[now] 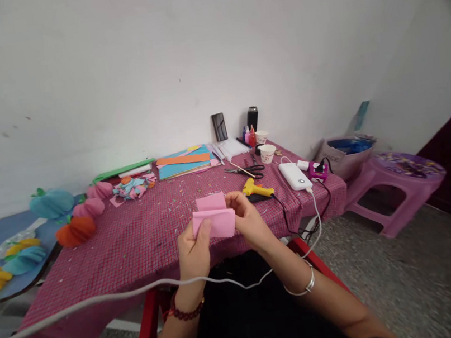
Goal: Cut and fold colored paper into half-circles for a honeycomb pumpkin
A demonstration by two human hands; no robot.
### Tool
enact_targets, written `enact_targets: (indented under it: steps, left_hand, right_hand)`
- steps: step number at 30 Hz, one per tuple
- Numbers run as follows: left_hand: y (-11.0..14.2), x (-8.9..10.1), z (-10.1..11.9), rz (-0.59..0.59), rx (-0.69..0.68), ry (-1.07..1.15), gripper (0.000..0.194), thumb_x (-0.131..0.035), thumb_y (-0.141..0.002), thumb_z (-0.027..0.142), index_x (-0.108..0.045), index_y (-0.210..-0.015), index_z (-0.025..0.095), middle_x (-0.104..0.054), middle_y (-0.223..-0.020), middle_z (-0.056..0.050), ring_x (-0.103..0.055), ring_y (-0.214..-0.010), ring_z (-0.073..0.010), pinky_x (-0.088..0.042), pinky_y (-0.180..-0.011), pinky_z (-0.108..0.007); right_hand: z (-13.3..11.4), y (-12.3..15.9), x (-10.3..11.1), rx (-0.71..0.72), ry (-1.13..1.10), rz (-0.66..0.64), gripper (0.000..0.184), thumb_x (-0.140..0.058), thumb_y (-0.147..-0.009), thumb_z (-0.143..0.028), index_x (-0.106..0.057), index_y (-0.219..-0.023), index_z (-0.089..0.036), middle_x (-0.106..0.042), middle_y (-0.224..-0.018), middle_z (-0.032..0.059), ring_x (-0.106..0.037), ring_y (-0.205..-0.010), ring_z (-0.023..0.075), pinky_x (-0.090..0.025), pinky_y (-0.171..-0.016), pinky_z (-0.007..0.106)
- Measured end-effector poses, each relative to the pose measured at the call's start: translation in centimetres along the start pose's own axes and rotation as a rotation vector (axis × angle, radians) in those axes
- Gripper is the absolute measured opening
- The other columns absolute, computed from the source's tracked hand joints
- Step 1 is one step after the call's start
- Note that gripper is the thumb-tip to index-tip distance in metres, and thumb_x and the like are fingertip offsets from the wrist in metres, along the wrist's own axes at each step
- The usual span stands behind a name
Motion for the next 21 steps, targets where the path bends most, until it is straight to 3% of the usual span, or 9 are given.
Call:
enact_targets:
  steps: [3,6,8,11,14,17,21]
  left_hand:
    - [-0.1,0.1,-0.5,-0.054,0.021,-0.031,0.024,-0.077,-0.072,0.032,-0.074,-0.087,0.014,-0.071,-0.072,-0.004,-0.068,-0.077,-0.0228,-0.056,-0.066,-0.031]
    - [0.0,0.1,-0.4,-0.071,0.024,-0.040,0.021,-0.078,-0.072,0.031,-0.074,-0.085,0.015,-0.071,-0.071,-0.004,-0.068,-0.077,-0.0216,-0.056,-0.066,-0.029]
    - [0.0,0.3,0.1,-0.033,-0.017,-0.025,0.020,-0.077,-0.072,0.031,-0.074,-0.086,0.017,-0.072,-0.078,-0.004,-0.068,-0.077,-0.0200,-0.056,-0.064,-0.026]
    - [0.0,0.4,1.2,0.044,-0.105,0.016,0.017,-0.077,-0.073,0.030,-0.073,-0.086,0.019,-0.074,-0.090,-0.005,-0.067,-0.072,-0.0168,-0.055,-0.056,-0.022]
    - [0.2,-0.2,2.0,0.059,-0.142,0.062,0.017,-0.077,-0.072,0.028,-0.074,-0.087,0.019,-0.074,-0.093,-0.004,-0.069,-0.074,-0.0159,-0.057,-0.055,-0.021]
    - [0.3,-0.8,2.3,0.068,-0.115,0.153,0.018,-0.080,-0.070,0.025,-0.074,-0.086,0.018,-0.074,-0.088,-0.003,-0.070,-0.078,-0.0154,-0.060,-0.068,-0.024]
    - [-0.2,-0.6,2.1,0.141,-0.076,0.321,0.018,-0.082,-0.066,0.024,-0.072,-0.079,0.017,-0.073,-0.085,-0.001,-0.070,-0.085,-0.0146,-0.059,-0.081,-0.027]
  right_hand:
    - [-2.0,-0.7,0.0,0.061,0.105,-0.099,0.041,-0.082,-0.062,-0.031,-0.057,-0.095,-0.023,-0.058,-0.086,-0.0021,-0.054,-0.071,0.0117,-0.045,-0.063,0.023]
    - [-3.1,-1.1,0.2,0.040,0.213,-0.189,0.025,-0.073,-0.073,-0.038,-0.056,-0.076,-0.021,-0.053,-0.069,-0.0034,-0.048,-0.059,0.0107,-0.040,-0.054,0.022]
    - [-4.2,-1.4,1.4,0.106,0.247,-0.085,0.023,-0.069,-0.076,-0.038,-0.054,-0.076,-0.021,-0.050,-0.064,-0.0045,-0.045,-0.055,0.0104,-0.038,-0.051,0.022]
    - [-5.5,-1.1,3.6,0.233,0.206,0.127,0.021,-0.065,-0.078,-0.033,-0.053,-0.093,-0.025,-0.051,-0.072,-0.0034,-0.047,-0.059,0.0118,-0.041,-0.053,0.023]
    - [-5.6,-0.2,3.7,0.269,0.164,0.104,0.026,-0.062,-0.081,-0.030,-0.052,-0.105,-0.028,-0.050,-0.076,-0.0022,-0.049,-0.062,0.0127,-0.044,-0.053,0.023]
    - [-4.6,0.8,2.7,0.233,0.127,0.023,0.033,-0.063,-0.082,-0.028,-0.053,-0.113,-0.029,-0.054,-0.083,-0.0005,-0.051,-0.065,0.0130,-0.048,-0.053,0.023]
    - [-3.9,1.2,3.7,0.246,0.058,0.214,0.038,-0.066,-0.078,-0.024,-0.055,-0.115,-0.026,-0.058,-0.090,0.0013,-0.055,-0.071,0.0135,-0.050,-0.057,0.024]
Point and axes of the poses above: each hand's wrist, its own y-axis away from the middle knuckle, its own x-axis out of the back of the hand, z = x × y, the point moved 6 cm from there along -y, towards the middle knuckle
